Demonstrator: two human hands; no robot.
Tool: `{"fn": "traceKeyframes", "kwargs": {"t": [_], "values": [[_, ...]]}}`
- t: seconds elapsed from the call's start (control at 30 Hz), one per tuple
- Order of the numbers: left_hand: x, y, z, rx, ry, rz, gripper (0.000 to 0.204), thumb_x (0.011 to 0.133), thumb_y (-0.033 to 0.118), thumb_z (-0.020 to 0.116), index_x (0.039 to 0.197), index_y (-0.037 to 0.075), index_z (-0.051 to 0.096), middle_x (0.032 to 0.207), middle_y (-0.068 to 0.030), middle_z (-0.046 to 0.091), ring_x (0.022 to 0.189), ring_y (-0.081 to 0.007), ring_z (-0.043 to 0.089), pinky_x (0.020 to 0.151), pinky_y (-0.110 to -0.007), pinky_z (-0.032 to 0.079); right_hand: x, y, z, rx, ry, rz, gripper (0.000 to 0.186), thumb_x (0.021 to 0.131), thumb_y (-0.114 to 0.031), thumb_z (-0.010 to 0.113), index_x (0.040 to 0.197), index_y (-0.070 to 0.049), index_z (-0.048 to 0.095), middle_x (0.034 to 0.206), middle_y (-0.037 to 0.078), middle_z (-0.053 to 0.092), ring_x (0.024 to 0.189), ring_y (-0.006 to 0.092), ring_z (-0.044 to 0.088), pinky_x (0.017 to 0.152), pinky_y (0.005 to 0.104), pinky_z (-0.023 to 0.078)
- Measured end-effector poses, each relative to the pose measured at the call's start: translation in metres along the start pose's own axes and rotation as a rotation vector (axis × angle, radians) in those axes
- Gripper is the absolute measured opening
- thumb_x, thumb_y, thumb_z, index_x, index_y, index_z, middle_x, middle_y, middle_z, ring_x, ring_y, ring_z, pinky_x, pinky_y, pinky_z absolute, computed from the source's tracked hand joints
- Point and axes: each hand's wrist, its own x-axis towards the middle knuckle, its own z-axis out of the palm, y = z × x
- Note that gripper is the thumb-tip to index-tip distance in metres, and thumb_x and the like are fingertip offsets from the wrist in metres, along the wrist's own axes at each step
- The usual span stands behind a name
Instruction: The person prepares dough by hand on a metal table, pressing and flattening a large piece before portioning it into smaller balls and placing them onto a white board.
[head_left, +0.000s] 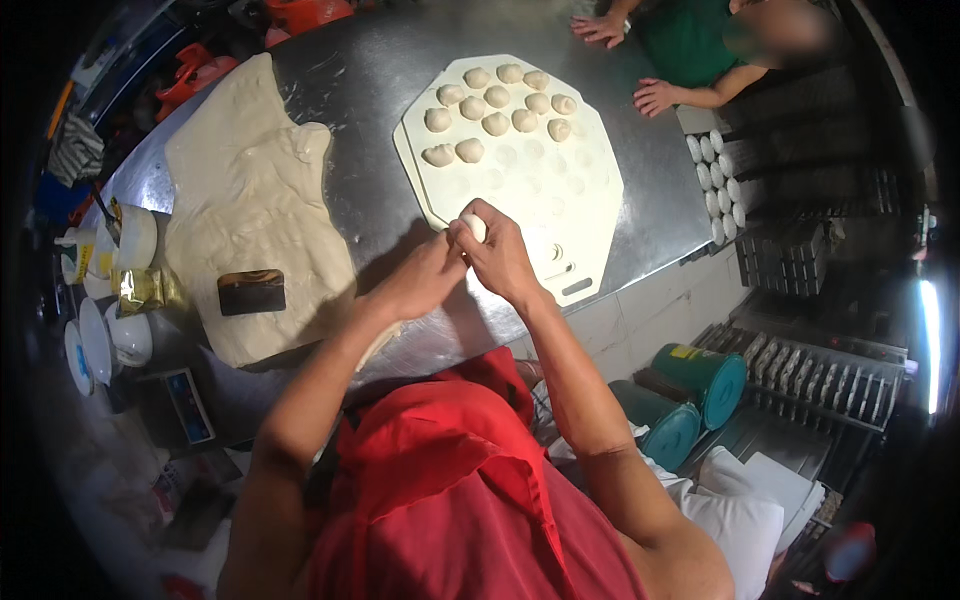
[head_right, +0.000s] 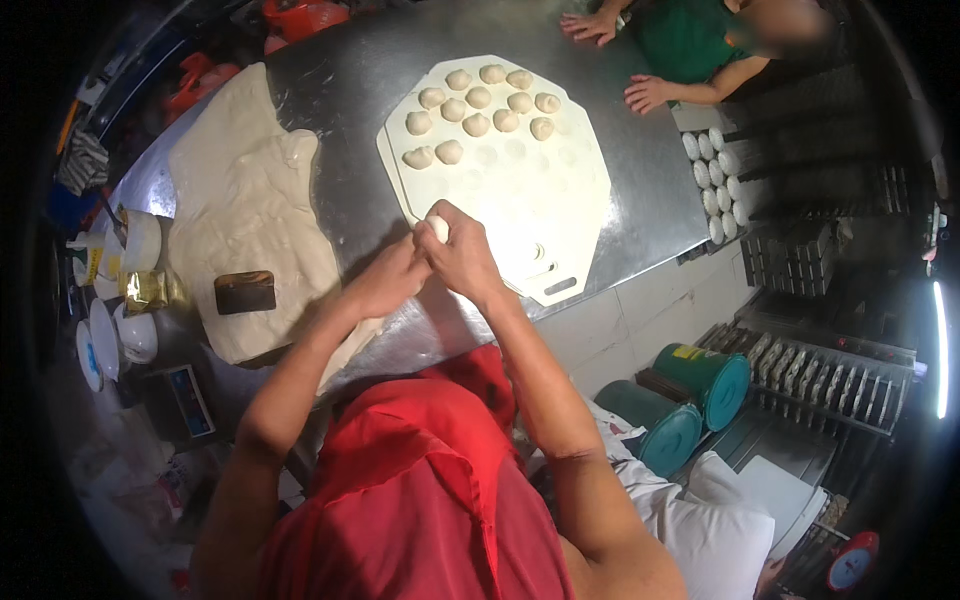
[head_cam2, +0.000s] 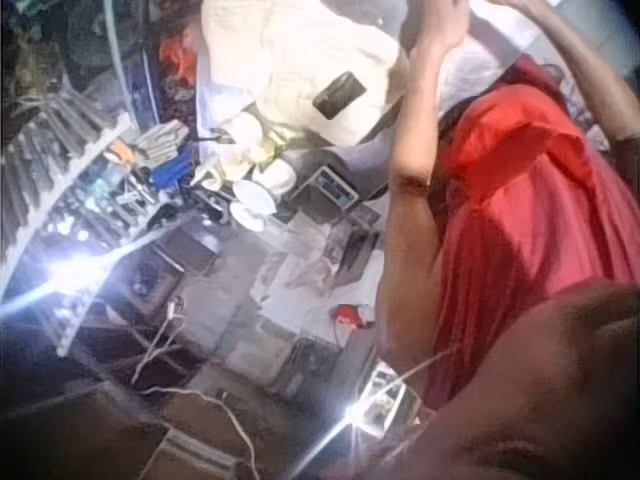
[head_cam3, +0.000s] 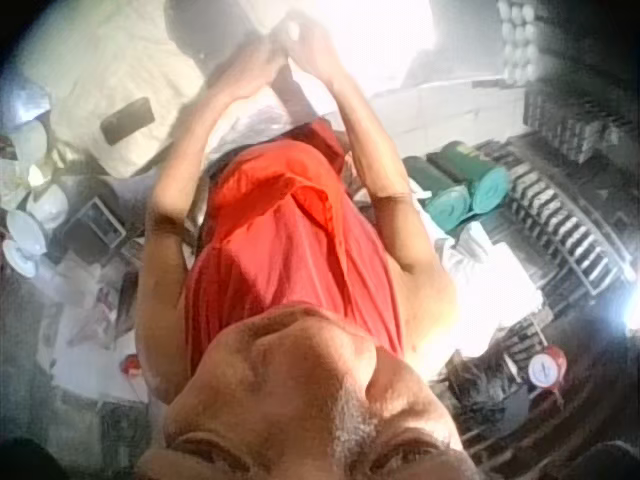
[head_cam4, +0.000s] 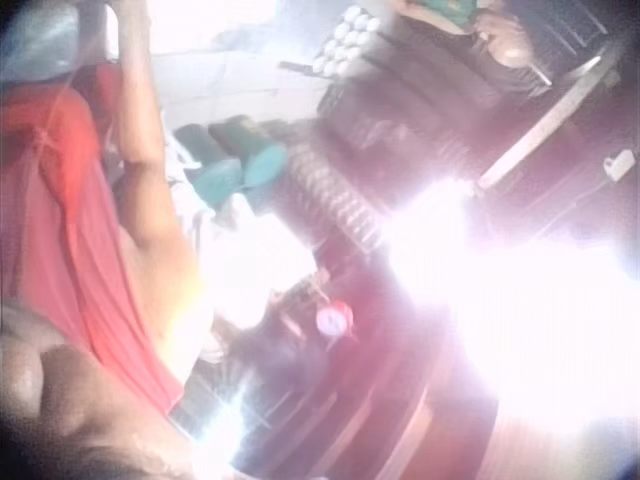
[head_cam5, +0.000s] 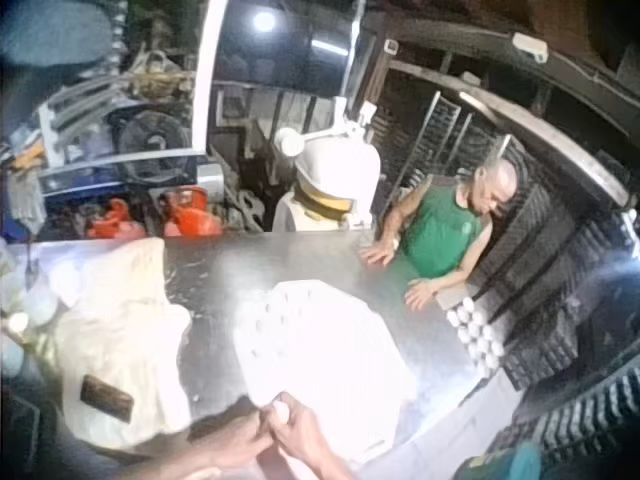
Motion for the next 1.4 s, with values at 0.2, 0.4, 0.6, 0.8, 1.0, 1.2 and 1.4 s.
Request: {"fn": "traceKeyframes", "kwargs": {"t": [0.2,0.4,0.6,0.8,1.0,1.2,1.4], "values": [[0.009,-0.009,-0.009,-0.237,-0.404,-0.134,0.032,0.112,0.025,0.053,0.125,-0.003,0.062,0.104,-0.0152,0.074,0.102,-0.0303,0.071,0.095,-0.043,0.053,0.005,0.005,-0.025,0.110,-0.115,0.075,0.036,0.097,-0.031,0.079,0.112,0.001,0.070,0.086,0.016,0.071,0.080,0.0233,0.065,0.076,0.0415,0.054],[0.011,0.021,0.010,0.156,-0.008,0.006,0.029,0.107,0.020,0.052,0.119,-0.005,0.058,0.111,-0.0355,0.068,0.104,-0.0585,0.062,0.088,-0.062,0.050,0.003,0.008,-0.021,0.033,0.026,-0.051,0.040,0.099,-0.035,0.069,0.101,0.005,0.063,0.082,0.032,0.070,0.080,0.0465,0.072,0.077,0.0514,0.055],[0.038,-0.110,0.040,0.163,0.021,-0.069,0.032,0.101,0.021,0.061,0.119,-0.005,0.059,0.115,-0.0283,0.071,0.110,-0.0426,0.069,0.095,-0.053,0.053,-0.023,-0.017,0.028,0.172,-0.125,-0.224,0.026,0.100,-0.027,0.067,0.110,-0.003,0.066,0.084,0.022,0.070,0.078,0.0354,0.069,0.081,0.0461,0.056],[0.036,-0.067,0.032,0.036,0.013,-0.236,0.040,0.104,0.018,0.056,0.138,-0.003,0.054,0.141,-0.0271,0.059,0.134,-0.0395,0.057,0.115,-0.044,0.044,0.038,0.050,-0.033,-0.129,0.107,-0.089,0.042,0.100,-0.025,0.061,0.129,0.006,0.064,0.118,0.032,0.070,0.110,0.0468,0.069,0.101,0.0513,0.053],[0.012,-0.055,0.030,-0.120,0.150,-0.166,0.058,0.108,0.011,0.053,0.164,0.000,0.040,0.164,-0.0277,0.045,0.150,-0.0397,0.047,0.125,-0.044,0.036,0.137,0.113,-0.068,-0.384,0.352,-0.185,0.030,0.096,-0.011,0.070,0.123,0.002,0.068,0.105,0.026,0.072,0.096,0.0438,0.070,0.086,0.0507,0.056],[-0.009,-0.087,0.028,-0.583,0.222,-0.222,0.070,0.109,0.005,0.053,0.171,0.004,0.022,0.127,-0.0108,0.064,0.116,-0.0188,0.063,0.105,-0.033,0.051,0.076,0.096,0.019,-0.170,-0.069,-0.131,0.039,0.090,-0.036,0.075,0.112,-0.004,0.073,0.106,0.024,0.072,0.098,0.0438,0.071,0.091,0.0528,0.056],[-0.017,-0.103,0.029,-0.259,-0.037,-0.114,0.031,0.114,0.027,0.055,0.124,-0.001,0.064,0.109,-0.0093,0.070,0.099,-0.0170,0.063,0.090,-0.034,0.050,-0.016,0.039,-0.002,0.319,-0.065,-0.092,0.027,0.086,0.002,0.064,0.112,-0.001,0.068,0.089,0.017,0.069,0.089,0.0341,0.072,0.081,0.0492,0.055]]}}
